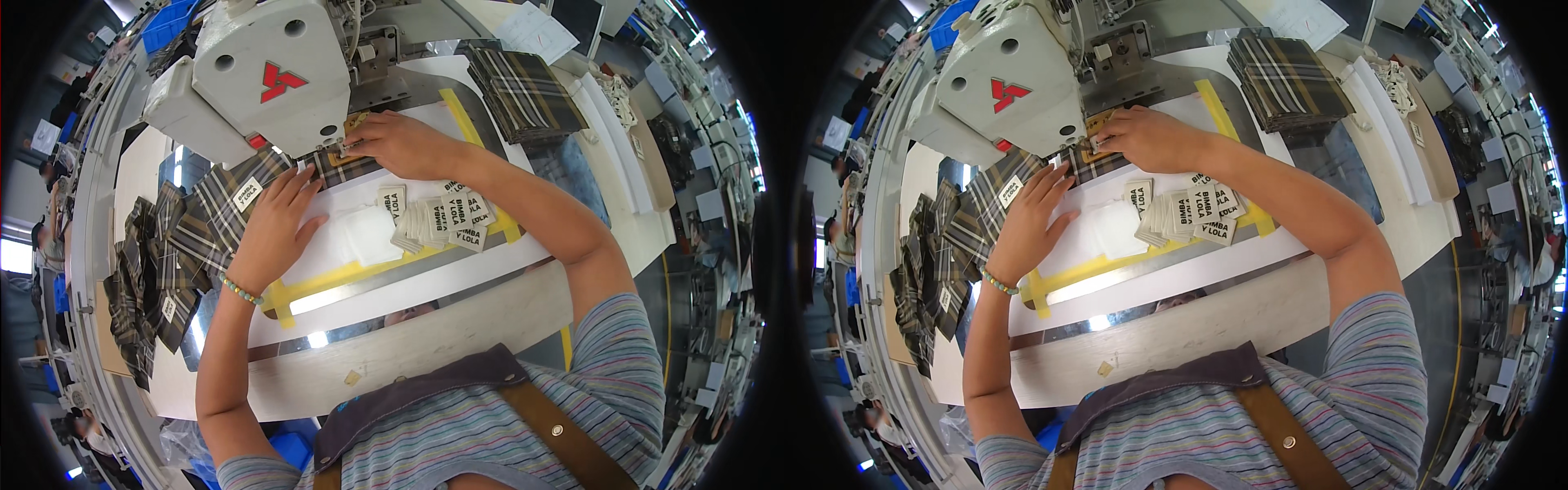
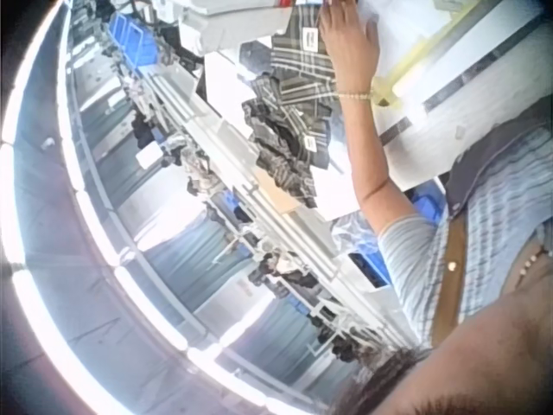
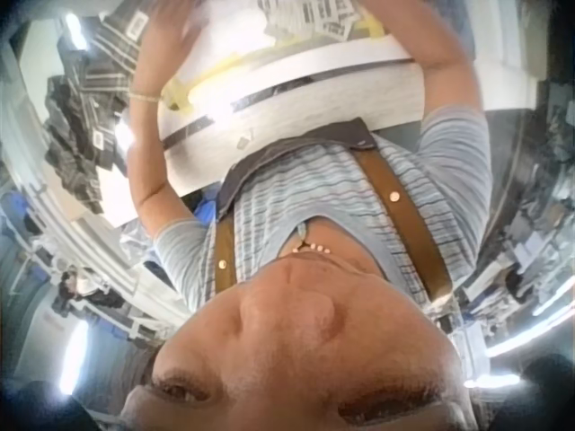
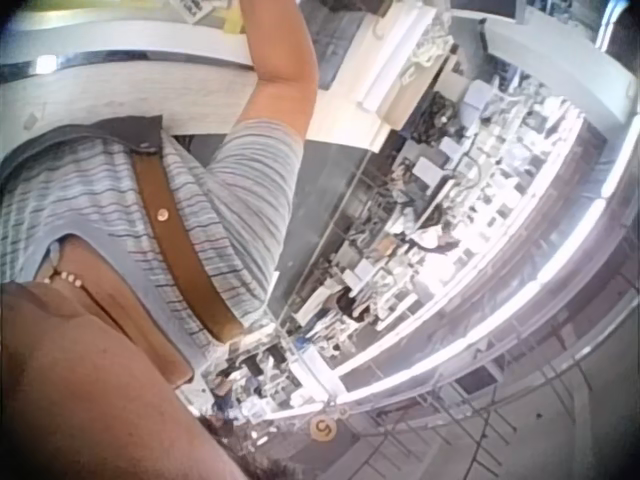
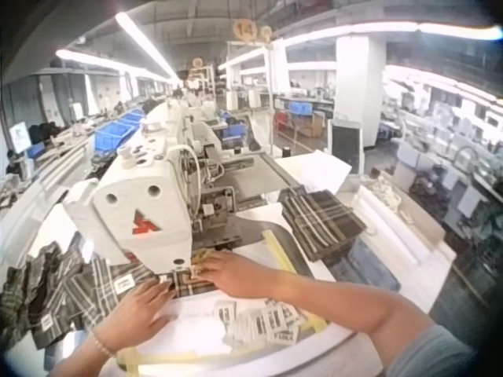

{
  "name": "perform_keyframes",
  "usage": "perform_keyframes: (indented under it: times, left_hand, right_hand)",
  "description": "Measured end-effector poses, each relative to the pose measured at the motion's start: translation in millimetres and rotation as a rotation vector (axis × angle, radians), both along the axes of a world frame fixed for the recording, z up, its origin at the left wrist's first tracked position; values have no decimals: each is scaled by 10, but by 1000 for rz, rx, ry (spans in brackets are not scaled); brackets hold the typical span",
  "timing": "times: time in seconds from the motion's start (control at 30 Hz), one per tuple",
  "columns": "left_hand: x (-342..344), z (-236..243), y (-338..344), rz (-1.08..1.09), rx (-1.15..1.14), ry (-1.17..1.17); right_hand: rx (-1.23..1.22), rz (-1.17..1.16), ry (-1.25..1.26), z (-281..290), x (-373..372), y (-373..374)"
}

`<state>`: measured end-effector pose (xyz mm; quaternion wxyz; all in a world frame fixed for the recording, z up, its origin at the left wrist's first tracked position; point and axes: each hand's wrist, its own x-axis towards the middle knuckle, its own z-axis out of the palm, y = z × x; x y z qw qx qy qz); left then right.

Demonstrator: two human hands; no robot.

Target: The person uses a sewing machine to attach small rectangular labels to plaid fabric pieces. They pick up a fabric piece, place a label on it, and guide it through the machine to sew the label in place. The finished pieces are stacked to the left of the machine.

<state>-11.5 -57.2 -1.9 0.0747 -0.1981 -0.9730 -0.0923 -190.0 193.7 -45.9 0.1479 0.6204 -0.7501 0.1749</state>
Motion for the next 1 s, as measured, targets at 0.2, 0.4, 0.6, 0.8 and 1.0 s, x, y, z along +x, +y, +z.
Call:
perform_keyframes:
  times: [0.2, 0.4, 0.6, 0.8, 1.0]
  left_hand:
    - [144, -35, -151, 26, 13, 32]
    - [263, 55, -343, 41, 93, 75]
    - [119, 106, -250, -36, 145, 176]
    - [-46, 5, -69, -157, 184, 235]
    - [-309, 37, 224, -194, 68, 134]
  right_hand:
    - [12, -37, -111, 111, 32, 79]
    - [-166, -201, -148, 483, 89, 575]
    - [-235, -272, 68, 298, -141, 805]
    - [-243, -239, 52, 267, -182, 781]
    - [-214, -245, -12, 180, -363, 914]
